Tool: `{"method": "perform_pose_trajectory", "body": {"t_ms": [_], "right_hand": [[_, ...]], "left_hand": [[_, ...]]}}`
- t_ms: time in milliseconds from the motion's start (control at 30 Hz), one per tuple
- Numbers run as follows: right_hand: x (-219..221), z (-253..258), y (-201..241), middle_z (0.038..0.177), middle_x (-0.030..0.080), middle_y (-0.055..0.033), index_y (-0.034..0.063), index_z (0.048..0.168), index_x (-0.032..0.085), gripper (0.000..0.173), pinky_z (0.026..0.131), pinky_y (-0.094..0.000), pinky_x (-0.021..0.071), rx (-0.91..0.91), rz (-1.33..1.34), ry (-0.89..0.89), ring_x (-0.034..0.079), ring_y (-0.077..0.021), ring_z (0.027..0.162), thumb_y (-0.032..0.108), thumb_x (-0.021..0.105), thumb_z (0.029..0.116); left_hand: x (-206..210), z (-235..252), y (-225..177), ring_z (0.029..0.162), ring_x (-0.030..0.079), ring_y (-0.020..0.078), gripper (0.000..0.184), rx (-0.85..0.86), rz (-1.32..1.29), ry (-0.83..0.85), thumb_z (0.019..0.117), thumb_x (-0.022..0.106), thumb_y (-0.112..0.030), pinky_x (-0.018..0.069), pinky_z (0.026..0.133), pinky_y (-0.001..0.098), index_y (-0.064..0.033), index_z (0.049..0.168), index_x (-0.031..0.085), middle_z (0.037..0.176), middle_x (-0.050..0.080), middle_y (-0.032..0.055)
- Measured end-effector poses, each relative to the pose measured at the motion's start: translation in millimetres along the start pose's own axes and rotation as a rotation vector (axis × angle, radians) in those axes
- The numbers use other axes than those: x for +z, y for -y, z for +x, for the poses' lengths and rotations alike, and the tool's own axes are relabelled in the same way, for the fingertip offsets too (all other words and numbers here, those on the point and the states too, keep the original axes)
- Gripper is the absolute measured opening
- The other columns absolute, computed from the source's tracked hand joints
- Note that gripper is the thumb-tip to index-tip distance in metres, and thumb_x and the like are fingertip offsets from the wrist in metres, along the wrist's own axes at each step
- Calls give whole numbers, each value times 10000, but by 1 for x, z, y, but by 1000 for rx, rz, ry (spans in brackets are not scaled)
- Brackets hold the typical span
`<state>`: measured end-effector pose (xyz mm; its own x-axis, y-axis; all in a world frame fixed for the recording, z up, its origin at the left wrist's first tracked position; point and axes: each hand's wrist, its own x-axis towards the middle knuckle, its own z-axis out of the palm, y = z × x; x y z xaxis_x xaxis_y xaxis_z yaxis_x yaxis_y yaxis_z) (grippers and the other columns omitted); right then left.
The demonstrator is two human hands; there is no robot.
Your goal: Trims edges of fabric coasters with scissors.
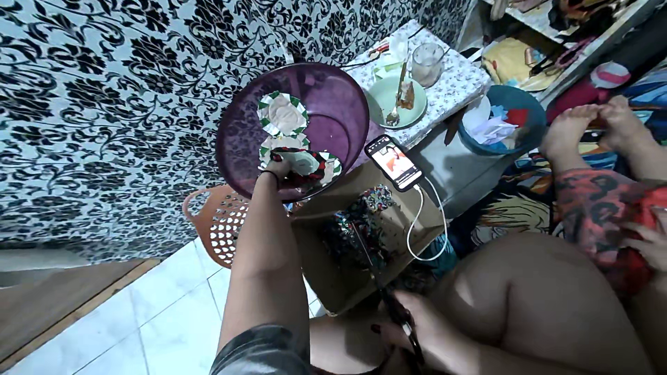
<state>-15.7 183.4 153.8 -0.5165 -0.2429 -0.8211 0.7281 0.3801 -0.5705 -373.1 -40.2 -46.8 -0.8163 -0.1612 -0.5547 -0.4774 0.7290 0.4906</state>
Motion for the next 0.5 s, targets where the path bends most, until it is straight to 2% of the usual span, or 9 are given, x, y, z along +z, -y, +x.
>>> {"method": "perform_pose_trajectory", "body": {"t_ms": [33, 67, 100, 167, 233, 333, 367, 433, 500], "right_hand": [[28, 51, -79, 862, 692, -161, -92, 1188, 607, 327, 611, -290, 571, -454, 169, -103, 676, -180, 662, 131, 653, 953], [40, 76, -103, 861, 681, -123, -39, 1209, 614, 354, 625, -316, 580, -453, 250, -78, 666, -163, 662, 196, 681, 953], [43, 82, -107, 880, 675, -102, 8, 1233, 620, 365, 662, -337, 584, -379, 259, -62, 662, -161, 682, 231, 698, 954], [42, 80, -101, 900, 666, -96, 41, 1257, 621, 381, 682, -344, 581, -284, 233, -59, 652, -161, 684, 261, 709, 959], [41, 76, -98, 911, 670, -92, 48, 1275, 622, 392, 661, -322, 584, -270, 229, -74, 648, -144, 661, 266, 713, 962], [42, 69, -94, 830, 683, -55, 39, 1306, 632, 398, 623, -271, 580, -310, 294, -124, 647, -101, 613, 206, 720, 955], [44, 67, -94, 793, 683, -43, 30, 1315, 628, 402, 606, -257, 580, -338, 321, -138, 648, -92, 591, 182, 718, 954], [48, 65, -96, 763, 685, -44, 0, 1347, 603, 432, 593, -260, 595, -417, 391, -166, 656, -99, 569, 140, 704, 951], [52, 63, -97, 763, 686, -42, -14, 1376, 579, 461, 579, -261, 600, -499, 446, -198, 655, -101, 561, 109, 696, 947]], "left_hand": [[-2, -4, -1, 1161, 614, 402, 550, 2, -40, -9, 1073, 430, -363, 517, 951, 585, 76, 1401, 479, 1330, 565, 304], [-5, -9, -3, 1162, 614, 399, 555, 9, -65, -16, 1079, 408, -370, 513, 955, 583, 73, 1407, 475, 1333, 566, 303], [-9, -15, -4, 1144, 629, 383, 554, 25, -102, -25, 1084, 397, -375, 530, 945, 566, 62, 1417, 469, 1323, 577, 292], [-15, -42, -9, 1010, 670, 300, 487, 94, -270, -38, 1095, 383, -330, 580, 837, 473, 6, 1443, 432, 1245, 612, 231], [-19, -69, -11, 965, 666, 266, 426, 184, -521, -29, 1090, 379, -245, 584, 792, 446, -33, 1460, 390, 1222, 606, 194], [-18, -126, -4, 1060, 651, 238, 411, 314, -837, 17, 1112, 346, -235, 582, 864, 462, -49, 1478, 331, 1277, 569, 154], [-15, -148, 3, 1073, 659, 239, 403, 346, -914, 40, 1118, 348, -254, 590, 882, 478, -51, 1466, 346, 1273, 578, 146], [-6, -192, 23, 1001, 669, 182, 358, 389, -982, 60, 1110, 390, -305, 590, 848, 418, -98, 1401, 415, 1185, 622, 74], [6, -232, 39, 971, 700, 178, 282, 393, -1117, 90, 1100, 438, -221, 612, 832, 384, -100, 1355, 447, 1144, 661, 65]]}}
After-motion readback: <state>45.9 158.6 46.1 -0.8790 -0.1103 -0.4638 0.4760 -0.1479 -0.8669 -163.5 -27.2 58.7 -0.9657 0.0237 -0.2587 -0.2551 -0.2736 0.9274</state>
